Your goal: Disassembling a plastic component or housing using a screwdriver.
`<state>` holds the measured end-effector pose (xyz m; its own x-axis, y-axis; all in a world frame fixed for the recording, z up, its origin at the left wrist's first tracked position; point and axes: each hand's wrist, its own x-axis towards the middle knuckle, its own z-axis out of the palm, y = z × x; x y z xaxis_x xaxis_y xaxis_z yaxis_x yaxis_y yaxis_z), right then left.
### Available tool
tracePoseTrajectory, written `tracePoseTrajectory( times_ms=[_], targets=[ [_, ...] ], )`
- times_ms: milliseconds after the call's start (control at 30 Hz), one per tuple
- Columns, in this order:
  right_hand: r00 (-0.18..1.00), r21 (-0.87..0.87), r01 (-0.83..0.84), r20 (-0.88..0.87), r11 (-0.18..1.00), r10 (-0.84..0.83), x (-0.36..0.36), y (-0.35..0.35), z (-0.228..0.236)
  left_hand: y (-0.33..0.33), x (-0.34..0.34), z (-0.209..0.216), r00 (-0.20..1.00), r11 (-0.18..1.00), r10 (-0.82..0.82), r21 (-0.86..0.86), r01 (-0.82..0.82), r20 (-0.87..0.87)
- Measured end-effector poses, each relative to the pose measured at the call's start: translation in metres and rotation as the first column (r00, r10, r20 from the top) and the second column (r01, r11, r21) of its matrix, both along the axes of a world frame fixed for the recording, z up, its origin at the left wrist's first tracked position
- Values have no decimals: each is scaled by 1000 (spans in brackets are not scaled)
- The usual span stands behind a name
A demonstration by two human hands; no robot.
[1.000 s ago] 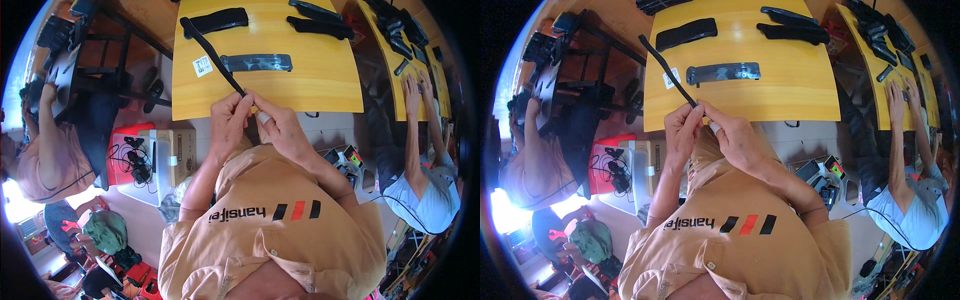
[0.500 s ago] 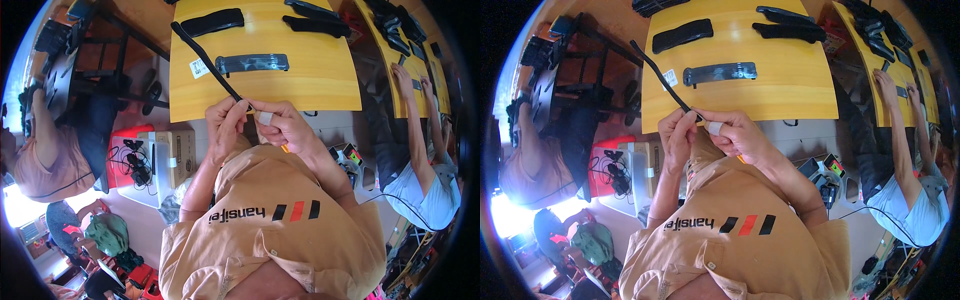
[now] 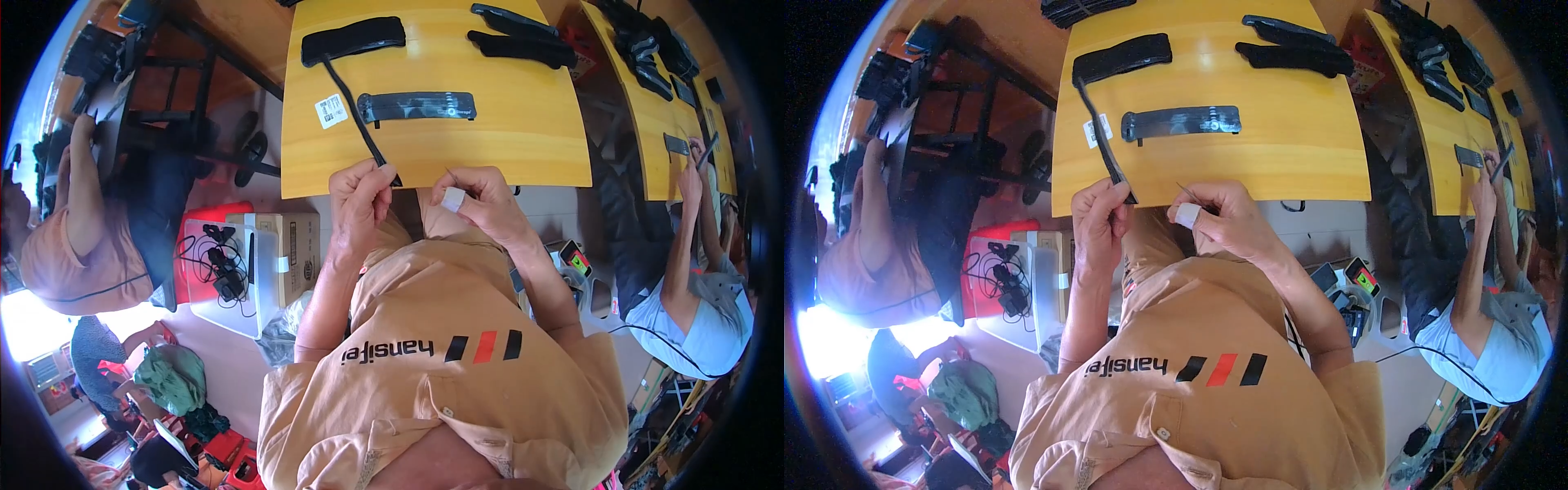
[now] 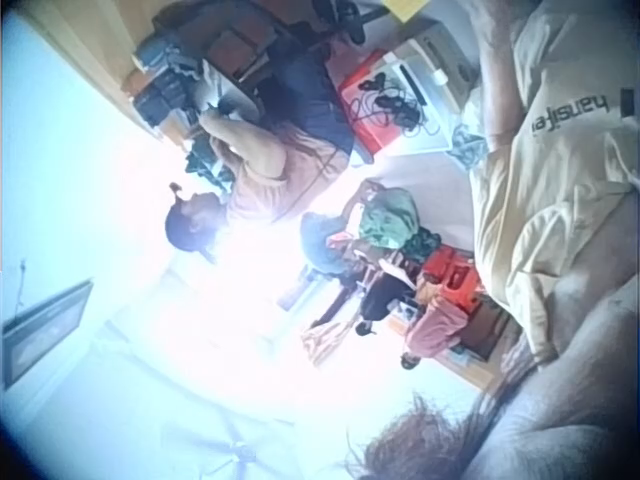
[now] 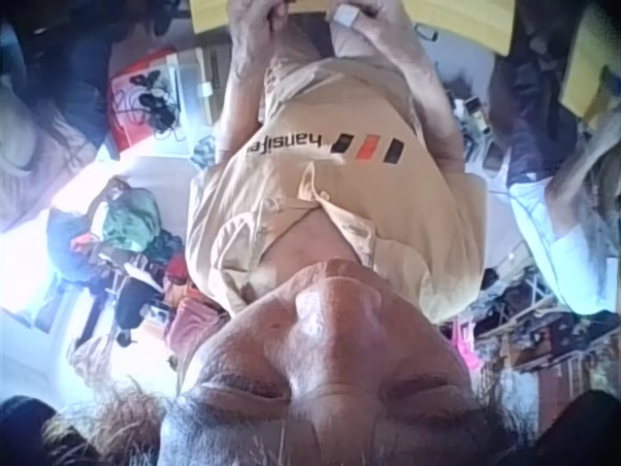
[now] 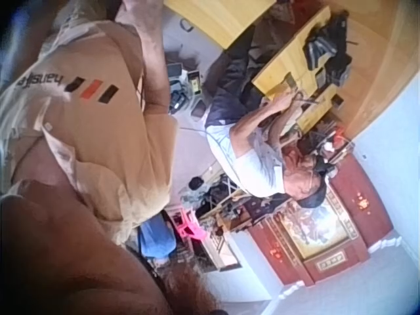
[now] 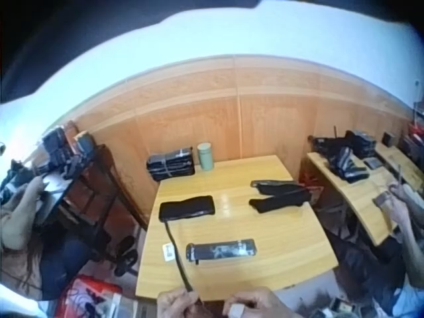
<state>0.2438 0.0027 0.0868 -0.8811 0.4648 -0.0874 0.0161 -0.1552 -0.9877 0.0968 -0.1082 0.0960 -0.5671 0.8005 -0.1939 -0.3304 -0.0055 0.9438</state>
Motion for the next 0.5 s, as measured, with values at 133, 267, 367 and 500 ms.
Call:
tracePoseTrajectory(
  times_ms=[133,267,367,500],
  targets=[
    [999,58,-12,-35,998,14,-12,-6,4,0,10,8,991,994,-111,-35,108,-78],
    [981,-6,-176,-81,984,175,-12,-6,12,-4,13,28,965,965,-230,-161,209,-125],
    [953,-37,-301,-53,953,299,-6,-5,18,-8,9,35,937,931,-350,-111,348,11],
    [954,-38,-295,-63,955,292,4,-14,32,-17,4,36,870,870,-488,-43,491,73]
  ],
)
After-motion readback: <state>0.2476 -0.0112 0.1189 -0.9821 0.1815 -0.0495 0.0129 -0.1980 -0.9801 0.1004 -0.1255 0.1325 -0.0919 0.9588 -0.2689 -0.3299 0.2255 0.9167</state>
